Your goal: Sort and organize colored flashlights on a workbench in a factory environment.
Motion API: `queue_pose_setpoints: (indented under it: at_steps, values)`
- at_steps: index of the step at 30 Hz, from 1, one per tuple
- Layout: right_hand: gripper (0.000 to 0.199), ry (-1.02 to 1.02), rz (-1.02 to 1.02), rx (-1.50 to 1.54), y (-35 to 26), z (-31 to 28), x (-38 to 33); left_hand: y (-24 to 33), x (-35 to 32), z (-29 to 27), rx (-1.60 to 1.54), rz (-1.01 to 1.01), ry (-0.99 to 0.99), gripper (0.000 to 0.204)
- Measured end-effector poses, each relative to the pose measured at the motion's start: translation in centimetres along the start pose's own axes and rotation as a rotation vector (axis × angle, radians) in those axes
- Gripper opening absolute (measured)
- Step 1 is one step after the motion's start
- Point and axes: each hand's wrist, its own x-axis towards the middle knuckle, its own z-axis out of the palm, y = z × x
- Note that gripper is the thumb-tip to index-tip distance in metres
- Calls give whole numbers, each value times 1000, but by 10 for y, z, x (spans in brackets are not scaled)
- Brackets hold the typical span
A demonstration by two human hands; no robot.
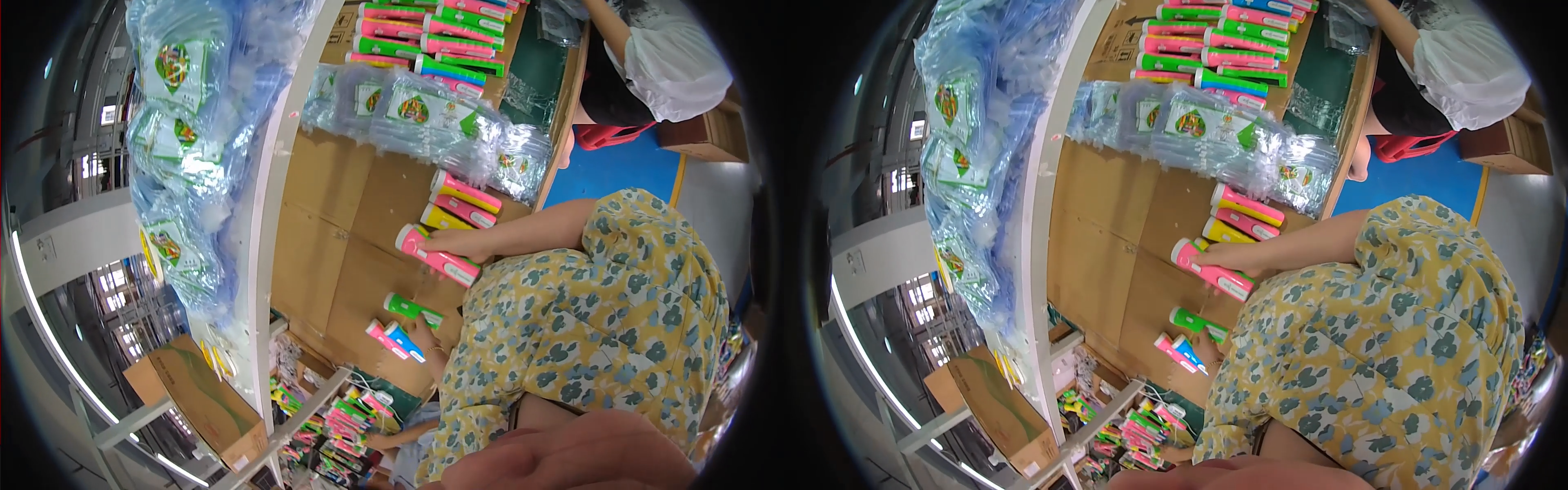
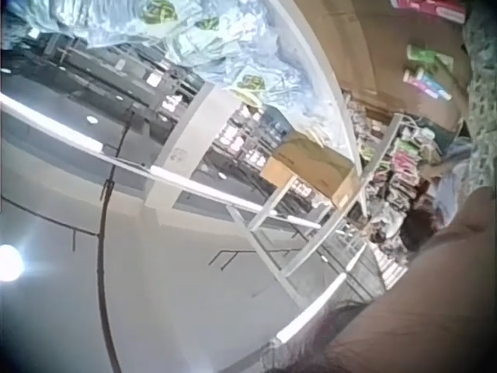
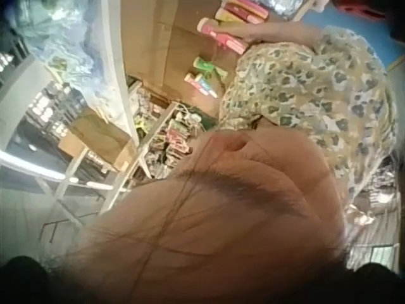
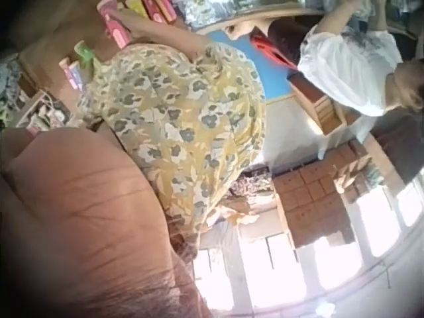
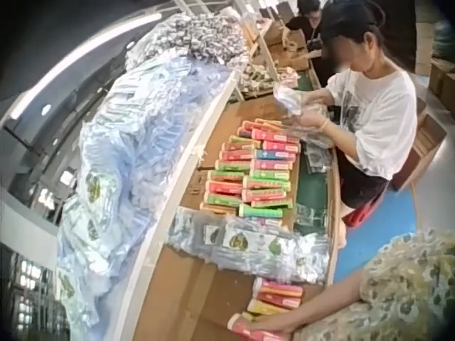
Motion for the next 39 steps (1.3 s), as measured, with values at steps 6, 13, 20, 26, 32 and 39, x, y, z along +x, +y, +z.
queue_pose_setpoints:
  at_steps: [6, 13, 20, 26, 32, 39]
  values:
    - [40, 12, 41, 40, 3, 1, 31, 70, -18, 14, -834, -113, -281, 22]
    - [42, -4, 100, -63, -8, -5, 19, 144, -61, 34, -1016, -31, -581, 38]
    - [36, 132, -24, 29, -5, 7, 20, 181, -88, 28, -1003, 8, -601, 47]
    - [31, 134, 23, 210, 4, 6, 27, 193, -84, 33, -886, -96, -478, 56]
    - [31, 78, 60, 221, 9, 2, 35, 191, -73, 28, -944, -198, -510, 51]
    - [31, 47, 130, 210, 16, -4, 41, 180, -57, 40, -935, -196, -514, 47]
